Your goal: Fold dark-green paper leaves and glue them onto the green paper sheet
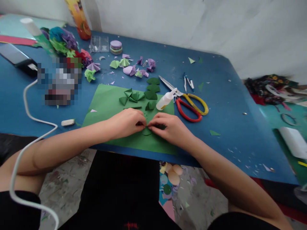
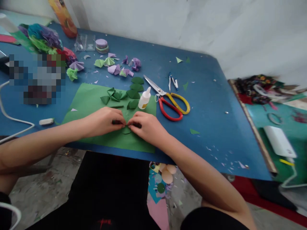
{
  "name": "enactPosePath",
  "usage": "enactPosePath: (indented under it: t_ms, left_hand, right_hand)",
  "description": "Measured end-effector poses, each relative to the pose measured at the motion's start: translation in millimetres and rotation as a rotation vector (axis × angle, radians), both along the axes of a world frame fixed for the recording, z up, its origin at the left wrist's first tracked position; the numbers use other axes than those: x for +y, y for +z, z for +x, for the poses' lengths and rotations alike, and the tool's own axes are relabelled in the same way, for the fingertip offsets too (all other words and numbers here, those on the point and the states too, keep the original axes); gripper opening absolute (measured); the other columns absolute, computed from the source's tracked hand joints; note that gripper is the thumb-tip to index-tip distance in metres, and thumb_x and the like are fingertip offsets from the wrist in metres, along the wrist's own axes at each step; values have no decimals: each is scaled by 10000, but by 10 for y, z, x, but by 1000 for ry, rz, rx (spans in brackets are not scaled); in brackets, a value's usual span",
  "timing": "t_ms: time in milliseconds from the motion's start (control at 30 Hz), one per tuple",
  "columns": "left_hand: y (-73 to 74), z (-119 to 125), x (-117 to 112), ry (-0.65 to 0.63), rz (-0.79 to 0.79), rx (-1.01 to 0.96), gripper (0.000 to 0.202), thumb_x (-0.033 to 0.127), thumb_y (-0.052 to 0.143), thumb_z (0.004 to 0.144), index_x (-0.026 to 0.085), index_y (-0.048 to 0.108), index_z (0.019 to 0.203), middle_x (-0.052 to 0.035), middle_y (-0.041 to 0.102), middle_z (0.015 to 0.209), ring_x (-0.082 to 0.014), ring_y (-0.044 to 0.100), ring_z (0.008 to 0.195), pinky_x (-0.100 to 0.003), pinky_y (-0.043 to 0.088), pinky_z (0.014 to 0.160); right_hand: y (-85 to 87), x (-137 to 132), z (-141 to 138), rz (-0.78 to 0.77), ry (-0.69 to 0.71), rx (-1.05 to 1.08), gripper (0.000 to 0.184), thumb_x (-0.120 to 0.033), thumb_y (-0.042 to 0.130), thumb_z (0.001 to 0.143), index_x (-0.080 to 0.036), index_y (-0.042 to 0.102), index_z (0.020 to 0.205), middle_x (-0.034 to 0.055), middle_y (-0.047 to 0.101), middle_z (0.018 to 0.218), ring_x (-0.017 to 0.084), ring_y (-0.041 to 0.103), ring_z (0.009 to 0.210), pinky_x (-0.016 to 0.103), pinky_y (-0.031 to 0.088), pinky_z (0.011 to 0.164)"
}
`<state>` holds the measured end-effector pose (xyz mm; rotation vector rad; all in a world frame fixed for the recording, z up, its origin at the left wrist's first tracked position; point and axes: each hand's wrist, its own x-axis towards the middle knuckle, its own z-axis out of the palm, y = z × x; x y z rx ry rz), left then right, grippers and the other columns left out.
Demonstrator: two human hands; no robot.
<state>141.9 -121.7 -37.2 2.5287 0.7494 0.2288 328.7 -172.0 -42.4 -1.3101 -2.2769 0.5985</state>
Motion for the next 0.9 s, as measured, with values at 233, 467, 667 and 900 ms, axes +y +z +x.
enactPosePath:
  t_ms: [233, 467, 667, 900]
  left_hand:
    - [43, -63, -95, -70, 99, 124, 247, 122, 444, 843, 161, 678, 913, -65, 626, 874, -169, 607, 774, -259, 454, 684]
    - [92, -121, -174, -163, 196, 229, 289, 58, 437, 801, 136, 612, 1017, -92, 598, 968, -184, 588, 807, -275, 462, 682]
    - [128, -110, -177, -206, 195, 257, 276, 48, 442, 788, 124, 592, 1007, -88, 590, 952, -184, 569, 821, -276, 451, 701]
    - [152, -89, -199, -272, 282, 299, 203, 53, 492, 766, 119, 605, 923, -81, 590, 904, -178, 549, 788, -268, 428, 679]
  right_hand:
    - [-5, 11, 85, 170, 184, -152, 214, -190, 460, 878, -189, 672, 907, 82, 628, 899, 163, 587, 804, 286, 492, 689]
    - [-45, 57, 153, 184, 229, -154, 240, -167, 444, 881, -188, 673, 949, 74, 646, 903, 162, 595, 805, 288, 502, 704]
    - [-41, 51, 131, 203, 261, -159, 230, -189, 434, 897, -160, 656, 951, 79, 650, 907, 155, 604, 800, 270, 507, 709]
    - [-2, -65, 34, 273, 252, -319, 267, -154, 373, 907, -114, 636, 899, 100, 646, 865, 180, 592, 767, 300, 507, 702]
